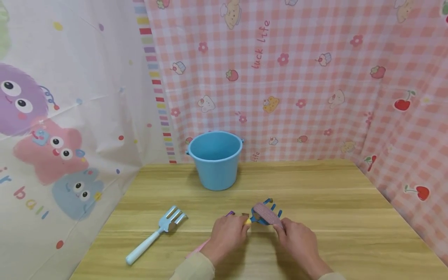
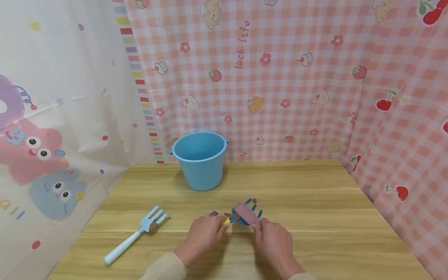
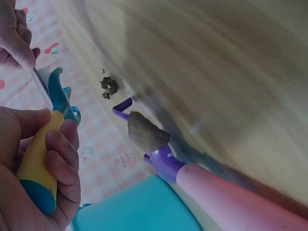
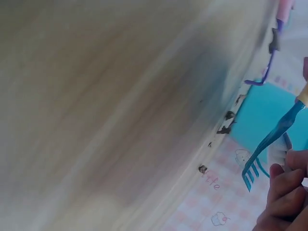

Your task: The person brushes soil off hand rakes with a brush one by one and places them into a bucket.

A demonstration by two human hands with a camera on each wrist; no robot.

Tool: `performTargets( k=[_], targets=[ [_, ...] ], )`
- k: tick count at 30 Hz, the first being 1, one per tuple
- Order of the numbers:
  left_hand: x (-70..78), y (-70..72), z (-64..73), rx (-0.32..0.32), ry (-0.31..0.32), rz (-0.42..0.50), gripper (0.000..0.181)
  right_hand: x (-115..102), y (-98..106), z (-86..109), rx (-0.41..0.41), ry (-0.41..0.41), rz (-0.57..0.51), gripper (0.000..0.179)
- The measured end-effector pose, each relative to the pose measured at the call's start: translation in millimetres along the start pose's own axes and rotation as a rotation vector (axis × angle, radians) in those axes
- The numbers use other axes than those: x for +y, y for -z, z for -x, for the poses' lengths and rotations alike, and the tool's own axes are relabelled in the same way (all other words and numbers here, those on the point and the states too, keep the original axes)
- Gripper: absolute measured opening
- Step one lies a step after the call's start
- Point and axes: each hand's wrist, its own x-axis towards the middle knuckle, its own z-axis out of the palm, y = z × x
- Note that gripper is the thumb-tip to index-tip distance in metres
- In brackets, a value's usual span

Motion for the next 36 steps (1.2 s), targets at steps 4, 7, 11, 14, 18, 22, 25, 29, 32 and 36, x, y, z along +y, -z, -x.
performTargets(
  k=[4,7,11,14,18,22,25,29,32,36],
  targets=[
    [0.6,-2.0,1.2,-0.008,-0.007,0.014,0.031,5.6,-2.6,-1.4,0.054,0.070,0.082,0.027],
    [0.3,-3.5,1.4,0.017,-0.008,0.022,0.029,11.0,-1.9,-3.8,0.098,0.106,0.131,0.029],
    [-0.8,-4.2,0.7,0.032,-0.008,0.013,0.016,16.8,3.2,-6.3,0.109,0.057,0.136,0.026],
    [-1.5,-3.6,-1.4,0.024,-0.011,0.012,0.012,15.8,7.6,-7.6,0.076,0.005,0.051,0.023],
    [-1.9,-1.8,-5.2,0.012,-0.016,0.024,0.019,9.1,10.4,-8.3,0.001,-0.010,-0.102,0.021],
    [-2.2,-0.3,-6.6,0.005,-0.008,0.024,0.016,4.4,9.8,-7.0,-0.050,-0.016,-0.123,0.023],
    [-2.5,0.0,-6.3,-0.005,0.000,0.012,0.012,3.7,8.4,-5.7,-0.052,-0.014,-0.072,0.024],
    [-2.7,-0.1,-6.5,-0.008,-0.007,0.011,0.019,3.9,6.7,-5.3,-0.027,0.022,0.005,0.024],
    [-2.3,0.7,-6.9,-0.001,-0.011,0.019,0.029,3.9,5.4,-6.0,0.002,0.044,0.045,0.024],
    [-1.6,1.9,-7.0,0.002,-0.006,0.027,0.033,3.5,4.7,-6.2,0.034,0.069,0.076,0.024]
  ],
)
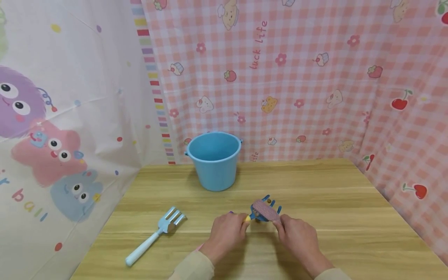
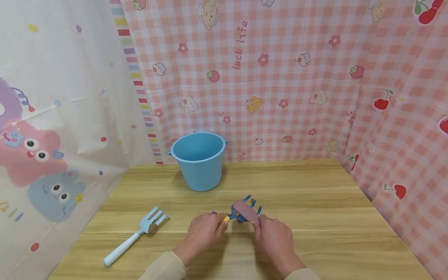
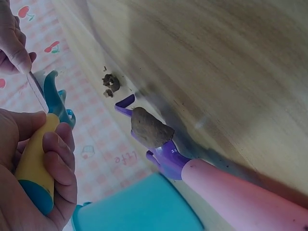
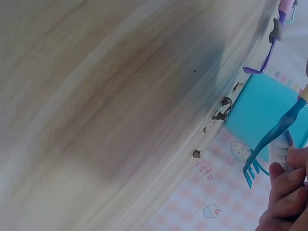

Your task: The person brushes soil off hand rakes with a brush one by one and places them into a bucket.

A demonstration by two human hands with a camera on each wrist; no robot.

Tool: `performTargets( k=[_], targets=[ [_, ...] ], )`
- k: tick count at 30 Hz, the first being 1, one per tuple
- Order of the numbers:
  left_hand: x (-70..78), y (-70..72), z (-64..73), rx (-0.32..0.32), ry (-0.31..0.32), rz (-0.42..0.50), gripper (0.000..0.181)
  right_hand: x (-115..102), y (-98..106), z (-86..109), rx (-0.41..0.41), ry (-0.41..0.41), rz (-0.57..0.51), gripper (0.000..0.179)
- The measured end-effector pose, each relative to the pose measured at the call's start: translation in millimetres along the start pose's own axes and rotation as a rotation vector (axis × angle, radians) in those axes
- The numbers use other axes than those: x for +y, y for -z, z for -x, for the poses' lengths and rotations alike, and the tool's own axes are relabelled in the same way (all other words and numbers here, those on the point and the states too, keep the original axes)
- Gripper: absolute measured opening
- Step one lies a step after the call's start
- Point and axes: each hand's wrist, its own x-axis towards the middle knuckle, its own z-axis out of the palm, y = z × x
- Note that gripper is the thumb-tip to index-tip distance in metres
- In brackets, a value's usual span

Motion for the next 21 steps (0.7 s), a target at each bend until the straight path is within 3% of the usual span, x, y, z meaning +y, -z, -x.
performTargets(
  k=[13,18,21],
  targets=[
    [0.5,0.7,0.6,0.007,-0.003,0.002,0.034,4.1,-1.8,-2.1,0.059,0.017,0.037,0.026],
    [-0.2,0.4,1.1,0.013,0.002,0.018,0.031,10.1,0.8,-3.2,0.061,-0.052,0.028,0.023],
    [-1.5,0.1,1.1,0.015,0.007,0.021,0.028,9.7,3.4,-3.2,0.030,-0.096,-0.064,0.023]
  ],
)
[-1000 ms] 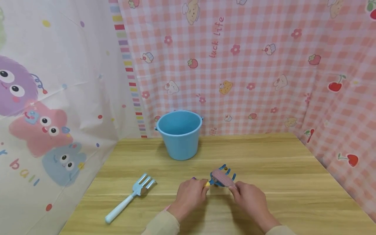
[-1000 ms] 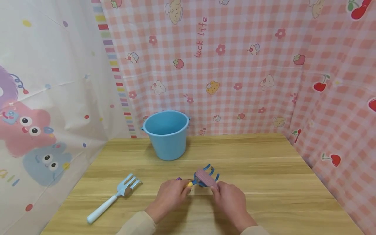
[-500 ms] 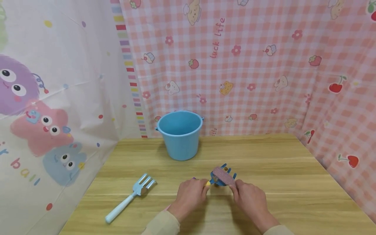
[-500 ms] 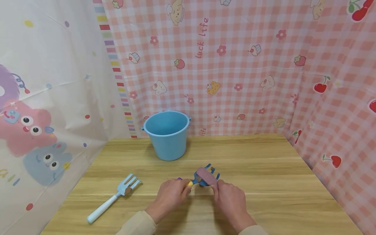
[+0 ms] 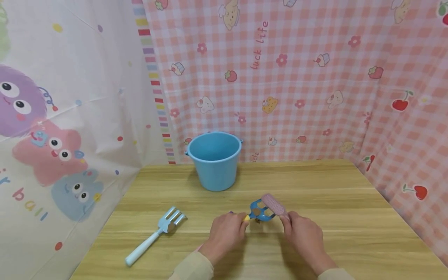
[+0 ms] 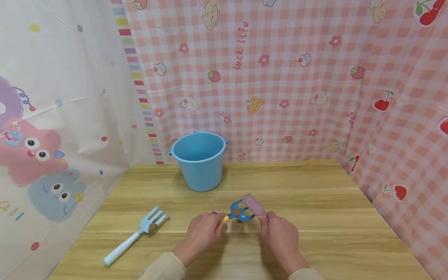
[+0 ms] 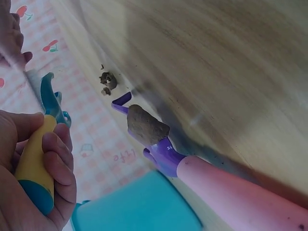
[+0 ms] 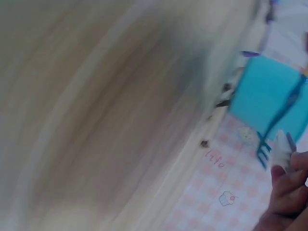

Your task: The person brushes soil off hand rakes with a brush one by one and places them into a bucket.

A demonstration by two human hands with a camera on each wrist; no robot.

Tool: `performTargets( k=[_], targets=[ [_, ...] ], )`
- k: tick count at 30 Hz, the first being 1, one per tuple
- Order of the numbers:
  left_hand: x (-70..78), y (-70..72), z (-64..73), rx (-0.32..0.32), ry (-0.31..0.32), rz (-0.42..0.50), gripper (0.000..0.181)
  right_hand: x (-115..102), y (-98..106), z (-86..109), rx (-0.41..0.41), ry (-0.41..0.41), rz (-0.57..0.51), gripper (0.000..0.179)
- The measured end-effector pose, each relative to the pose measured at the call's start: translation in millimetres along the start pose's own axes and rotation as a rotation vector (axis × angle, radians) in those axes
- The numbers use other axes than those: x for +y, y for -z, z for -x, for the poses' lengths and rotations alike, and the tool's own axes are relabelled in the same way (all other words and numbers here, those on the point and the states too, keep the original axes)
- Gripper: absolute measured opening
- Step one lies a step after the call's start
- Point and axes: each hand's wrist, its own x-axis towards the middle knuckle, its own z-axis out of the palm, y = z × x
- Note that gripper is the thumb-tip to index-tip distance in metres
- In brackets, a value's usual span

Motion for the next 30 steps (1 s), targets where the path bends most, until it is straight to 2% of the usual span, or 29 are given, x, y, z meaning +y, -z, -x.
performTargets(
  k=[4,6,12,19,23,30],
  targets=[
    [-1.1,-0.3,-1.2,0.011,0.004,0.001,0.027,-8.7,2.3,2.0,-0.110,-0.044,-0.181,0.023],
    [-1.2,0.1,-1.6,0.019,0.005,0.000,0.026,-13.9,2.7,3.4,-0.151,-0.050,-0.212,0.022],
    [-2.2,-0.3,0.3,0.027,0.006,-0.019,0.012,-20.0,0.6,7.2,-0.108,-0.012,-0.080,0.018],
    [-1.0,-1.0,1.5,0.035,-0.012,-0.048,0.010,-18.6,-0.3,8.7,-0.081,-0.014,0.013,0.020],
    [-0.1,-1.6,1.9,0.023,-0.015,-0.046,0.013,-16.1,0.2,8.6,-0.073,-0.023,0.022,0.020],
    [1.8,-3.6,2.8,0.026,-0.028,-0.034,0.028,-7.1,2.0,7.3,-0.061,-0.032,0.043,0.022]
  ],
)
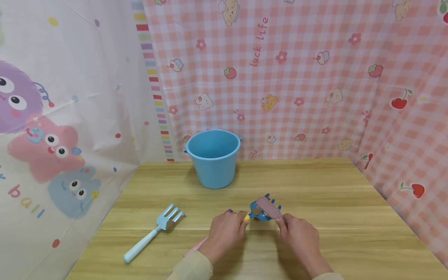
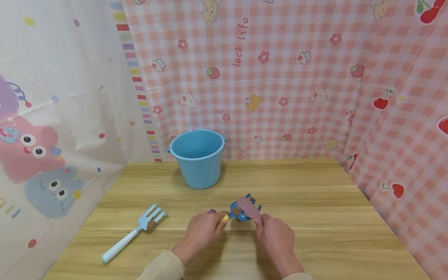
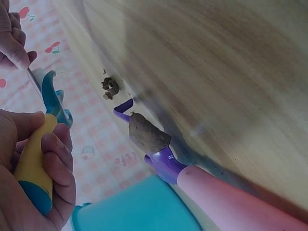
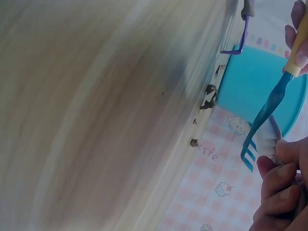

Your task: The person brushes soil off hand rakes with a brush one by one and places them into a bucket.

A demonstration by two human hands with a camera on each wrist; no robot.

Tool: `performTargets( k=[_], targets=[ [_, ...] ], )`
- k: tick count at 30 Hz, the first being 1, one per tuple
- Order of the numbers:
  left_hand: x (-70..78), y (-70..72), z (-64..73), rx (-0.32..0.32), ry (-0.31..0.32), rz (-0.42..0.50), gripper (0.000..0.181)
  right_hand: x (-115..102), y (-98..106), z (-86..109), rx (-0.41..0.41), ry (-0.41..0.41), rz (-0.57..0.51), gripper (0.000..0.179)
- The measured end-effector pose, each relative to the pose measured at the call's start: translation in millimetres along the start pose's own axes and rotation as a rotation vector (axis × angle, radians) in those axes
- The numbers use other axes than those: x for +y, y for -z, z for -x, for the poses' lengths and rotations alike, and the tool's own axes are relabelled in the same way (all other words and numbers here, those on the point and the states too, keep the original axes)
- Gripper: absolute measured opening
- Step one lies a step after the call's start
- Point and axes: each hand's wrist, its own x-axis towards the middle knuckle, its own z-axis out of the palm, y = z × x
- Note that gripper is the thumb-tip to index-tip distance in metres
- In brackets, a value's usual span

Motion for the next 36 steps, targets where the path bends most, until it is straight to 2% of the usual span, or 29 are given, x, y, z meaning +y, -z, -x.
performTargets(
  k=[4,8,12,15,26,36],
  targets=[
    [0.4,0.1,-0.1,0.004,0.000,0.004,0.029,6.1,0.8,-1.7,0.000,-0.017,0.004,0.023],
    [0.3,0.3,0.4,0.007,0.002,-0.001,0.023,6.5,1.3,-1.9,0.001,-0.024,-0.055,0.025],
    [-0.5,1.0,0.3,0.003,0.010,0.004,0.014,-2.4,3.7,-1.1,-0.073,-0.020,-0.190,0.021],
    [-1.3,1.8,-0.5,-0.005,0.017,0.006,0.013,-8.7,6.6,-0.9,-0.146,-0.016,-0.224,0.018],
    [-2.5,2.3,-1.3,0.006,0.012,-0.022,0.011,-10.8,9.2,-3.8,-0.102,0.015,-0.080,0.017],
    [-1.7,3.4,-2.6,0.010,-0.005,-0.019,0.021,-8.6,4.2,-0.5,-0.030,0.052,-0.008,0.022]
  ],
)
